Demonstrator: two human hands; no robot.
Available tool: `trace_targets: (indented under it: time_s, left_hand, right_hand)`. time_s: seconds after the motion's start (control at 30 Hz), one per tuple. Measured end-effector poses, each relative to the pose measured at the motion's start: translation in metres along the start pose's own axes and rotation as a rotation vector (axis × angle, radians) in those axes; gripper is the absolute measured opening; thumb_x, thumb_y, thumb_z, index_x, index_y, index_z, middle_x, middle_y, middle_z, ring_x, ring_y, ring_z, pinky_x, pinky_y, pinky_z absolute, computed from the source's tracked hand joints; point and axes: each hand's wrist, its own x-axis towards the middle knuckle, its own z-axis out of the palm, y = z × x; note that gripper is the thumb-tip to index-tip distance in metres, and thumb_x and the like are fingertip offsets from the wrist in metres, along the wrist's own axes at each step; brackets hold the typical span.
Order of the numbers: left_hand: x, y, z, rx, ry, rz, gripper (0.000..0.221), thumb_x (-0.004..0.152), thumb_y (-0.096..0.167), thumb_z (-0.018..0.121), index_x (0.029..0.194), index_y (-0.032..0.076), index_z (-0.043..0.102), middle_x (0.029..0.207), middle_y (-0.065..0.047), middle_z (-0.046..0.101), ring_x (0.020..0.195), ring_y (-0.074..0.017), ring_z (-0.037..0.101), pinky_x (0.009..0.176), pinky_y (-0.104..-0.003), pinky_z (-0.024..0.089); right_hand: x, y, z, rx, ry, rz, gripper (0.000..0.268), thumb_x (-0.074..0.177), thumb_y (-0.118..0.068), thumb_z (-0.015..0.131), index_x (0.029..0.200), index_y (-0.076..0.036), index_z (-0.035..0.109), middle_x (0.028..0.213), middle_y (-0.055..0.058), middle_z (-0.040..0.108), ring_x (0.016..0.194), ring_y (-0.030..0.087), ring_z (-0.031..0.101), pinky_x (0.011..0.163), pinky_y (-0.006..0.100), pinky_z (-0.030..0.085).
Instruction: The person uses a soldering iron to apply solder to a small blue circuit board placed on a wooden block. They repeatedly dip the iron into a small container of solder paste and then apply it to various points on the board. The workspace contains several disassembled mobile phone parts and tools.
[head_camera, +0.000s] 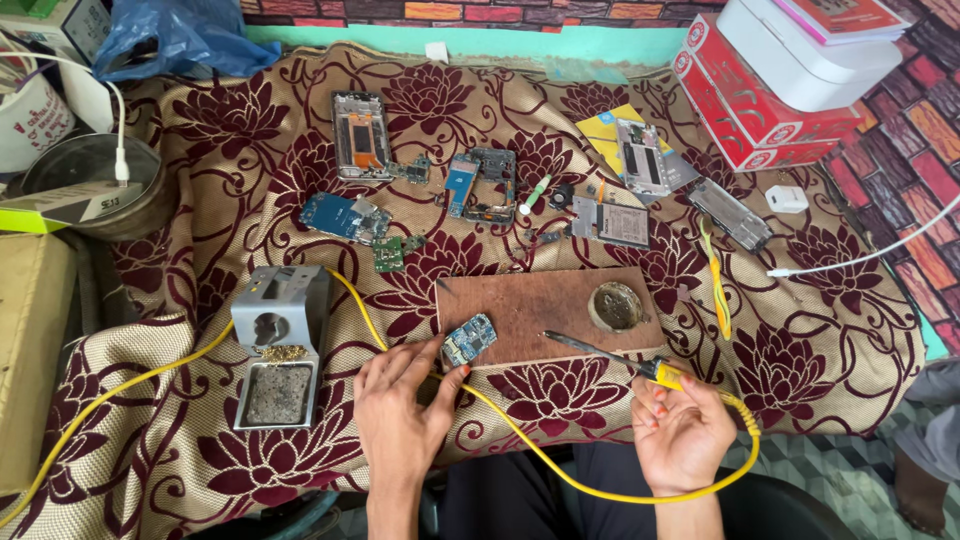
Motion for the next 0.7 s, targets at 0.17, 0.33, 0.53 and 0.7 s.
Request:
trace_targets:
  time_s: [0.17,0.33,0.53,0.7]
  left_hand:
    - [-0.002,-0.001,0.001,0.003,0.0,-0.009,0.045,0.078,0.037,0.082,0.112,0.009,0.079,0.108,-0.004,0.078,0.104,-0.0244,0.067,0.097,-0.041,0.045]
    - [-0.001,-0.001,0.003,0.015,-0.003,0.0,0.048,0.077,0.04,0.082,0.112,0.008,0.079,0.107,-0.004,0.078,0.104,-0.0234,0.068,0.098,-0.042,0.045]
    - [-0.002,-0.004,0.006,0.042,0.002,0.01,0.049,0.078,0.042,0.081,0.113,0.008,0.079,0.106,-0.005,0.078,0.104,-0.0233,0.068,0.099,-0.042,0.045]
    - [-0.005,-0.005,0.007,0.042,0.0,0.009,0.051,0.08,0.043,0.08,0.117,0.008,0.078,0.105,-0.006,0.078,0.104,-0.0241,0.068,0.099,-0.042,0.044]
  right_hand:
    - [-0.004,0.001,-0.002,-0.034,-0.04,-0.031,0.029,0.096,-0.02,0.061,0.11,0.004,0.068,0.081,0.011,0.06,0.073,0.017,0.049,0.059,0.025,0.04]
    - [-0.008,0.0,-0.006,-0.037,-0.068,-0.052,0.033,0.096,-0.019,0.06,0.116,0.005,0.067,0.082,0.012,0.06,0.075,0.02,0.051,0.061,0.028,0.042]
    - [-0.01,0.0,-0.009,-0.076,-0.069,-0.079,0.035,0.096,-0.02,0.061,0.119,0.006,0.066,0.085,0.012,0.061,0.075,0.02,0.051,0.061,0.029,0.042]
    - [-0.012,-0.001,-0.019,-0.079,-0.074,-0.072,0.035,0.097,-0.02,0.061,0.121,0.006,0.065,0.085,0.012,0.061,0.075,0.02,0.052,0.061,0.03,0.043]
